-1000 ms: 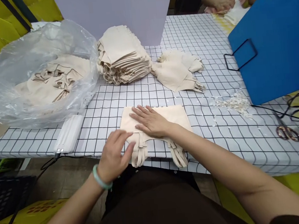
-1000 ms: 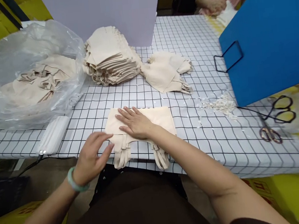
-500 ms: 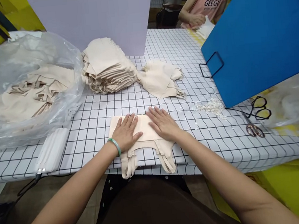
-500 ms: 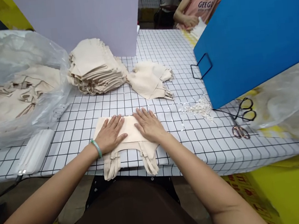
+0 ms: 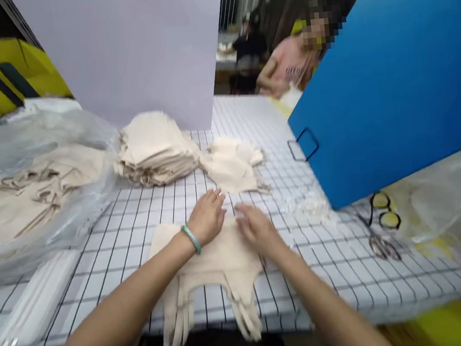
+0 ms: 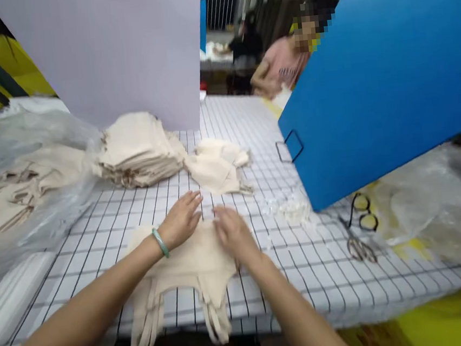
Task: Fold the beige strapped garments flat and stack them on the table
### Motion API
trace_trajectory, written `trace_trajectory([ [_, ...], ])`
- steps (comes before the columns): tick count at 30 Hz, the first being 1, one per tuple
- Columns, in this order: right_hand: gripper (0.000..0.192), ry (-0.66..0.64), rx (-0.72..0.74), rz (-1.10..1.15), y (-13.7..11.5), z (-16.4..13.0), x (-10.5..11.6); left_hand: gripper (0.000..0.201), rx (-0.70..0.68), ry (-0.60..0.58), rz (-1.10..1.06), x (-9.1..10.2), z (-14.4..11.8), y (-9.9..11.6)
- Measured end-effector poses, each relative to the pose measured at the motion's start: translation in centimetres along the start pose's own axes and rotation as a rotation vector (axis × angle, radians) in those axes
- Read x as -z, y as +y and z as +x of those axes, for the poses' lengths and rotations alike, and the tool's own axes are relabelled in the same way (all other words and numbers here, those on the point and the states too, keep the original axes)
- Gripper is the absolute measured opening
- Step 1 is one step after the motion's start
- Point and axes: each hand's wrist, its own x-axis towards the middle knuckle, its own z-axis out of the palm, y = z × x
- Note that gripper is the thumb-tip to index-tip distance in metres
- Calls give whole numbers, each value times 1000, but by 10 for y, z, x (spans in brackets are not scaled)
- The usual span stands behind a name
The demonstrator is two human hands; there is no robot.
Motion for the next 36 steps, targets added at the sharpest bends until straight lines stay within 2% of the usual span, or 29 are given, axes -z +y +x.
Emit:
trace_trajectory([
  [3, 9, 98, -107, -15, -13, -15, 26, 22, -128, 50, -114, 4, -31, 8],
  [6, 6, 16, -186, 40, -47, -47, 33, 12, -173, -34, -238, 10, -58, 16],
  [8, 7, -24, -223, 63, -73, -71, 25, 10, -138, -115, -329, 12, -70, 19],
  [10, 9, -5, -262, 3, -94, -89, 10, 11, -102, -199, -405, 13, -77, 18],
  [13, 17, 65, -318, -163, -109, -97, -12, 9, -112, -298, -441, 15, -81, 15],
  [17, 20, 53, -434, -236, -112, -91, -24, 17, -124, -375, -431, 18, -83, 13],
  [20, 23, 17, -562, -121, -113, -89, -23, 20, -152, -367, -405, 18, -85, 14],
  [23, 27, 36, -653, 24, -115, -88, -22, 18, -168, -312, -330, 14, -87, 19],
  [28, 26, 45, -689, 86, -118, -86, -22, 10, -149, -277, -184, 5, -90, 25],
  [31, 27, 19, -713, 86, -117, -82, -23, 11, -141, -265, -204, 3, -91, 24],
  [36, 26, 36, -780, 214, -113, -78, -23, 9, -142, -251, -234, 0, -91, 20],
])
